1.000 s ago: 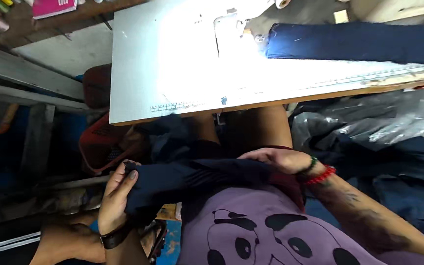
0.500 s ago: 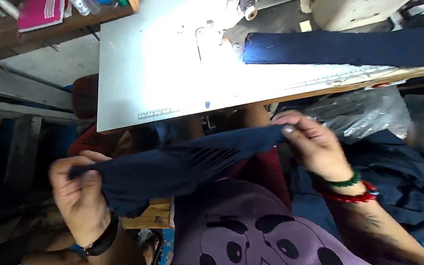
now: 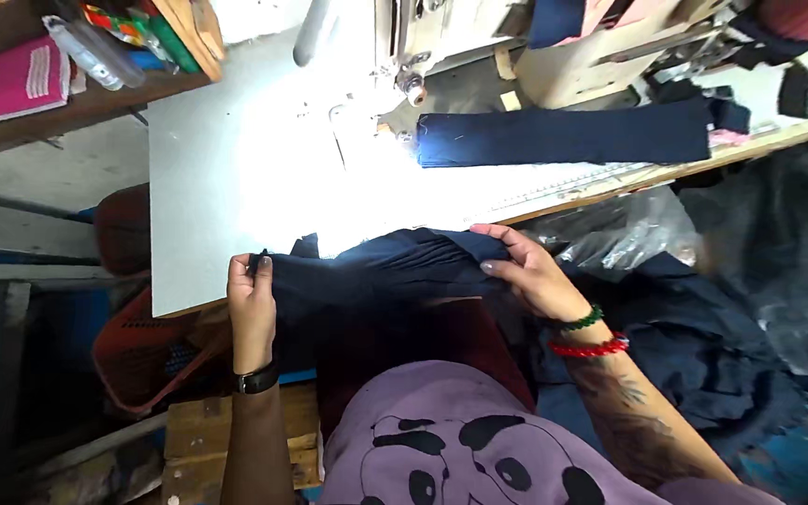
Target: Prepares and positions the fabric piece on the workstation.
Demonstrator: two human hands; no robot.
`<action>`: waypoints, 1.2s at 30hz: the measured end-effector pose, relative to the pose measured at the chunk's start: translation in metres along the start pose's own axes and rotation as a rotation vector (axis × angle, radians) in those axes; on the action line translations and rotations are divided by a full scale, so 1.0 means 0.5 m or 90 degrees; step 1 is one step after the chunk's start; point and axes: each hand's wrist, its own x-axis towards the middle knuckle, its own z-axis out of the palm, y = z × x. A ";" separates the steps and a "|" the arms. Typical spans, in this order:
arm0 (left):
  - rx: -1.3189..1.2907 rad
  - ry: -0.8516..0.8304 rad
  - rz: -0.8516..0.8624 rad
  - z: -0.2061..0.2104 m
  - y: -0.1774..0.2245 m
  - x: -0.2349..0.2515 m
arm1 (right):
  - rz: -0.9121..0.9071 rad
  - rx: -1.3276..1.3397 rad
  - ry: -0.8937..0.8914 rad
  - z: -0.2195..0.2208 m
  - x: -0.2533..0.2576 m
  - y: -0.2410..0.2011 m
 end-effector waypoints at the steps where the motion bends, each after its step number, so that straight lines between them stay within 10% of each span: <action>1: 0.005 -0.001 0.002 -0.002 0.001 0.003 | -0.036 -0.061 0.000 0.003 0.002 0.001; 11: -0.011 -0.051 -0.022 -0.028 0.020 -0.031 | -0.255 -0.415 0.166 0.037 0.033 0.014; 19: -0.021 -0.091 -0.040 -0.055 0.072 -0.074 | -0.150 -0.245 0.026 0.043 -0.012 -0.026; 27: -0.155 -0.159 0.372 -0.168 0.230 -0.139 | -0.487 -0.262 0.068 -0.018 -0.132 -0.201; 36: 0.131 0.042 0.089 -0.069 -0.018 -0.010 | -0.198 -0.321 0.146 0.072 0.047 -0.003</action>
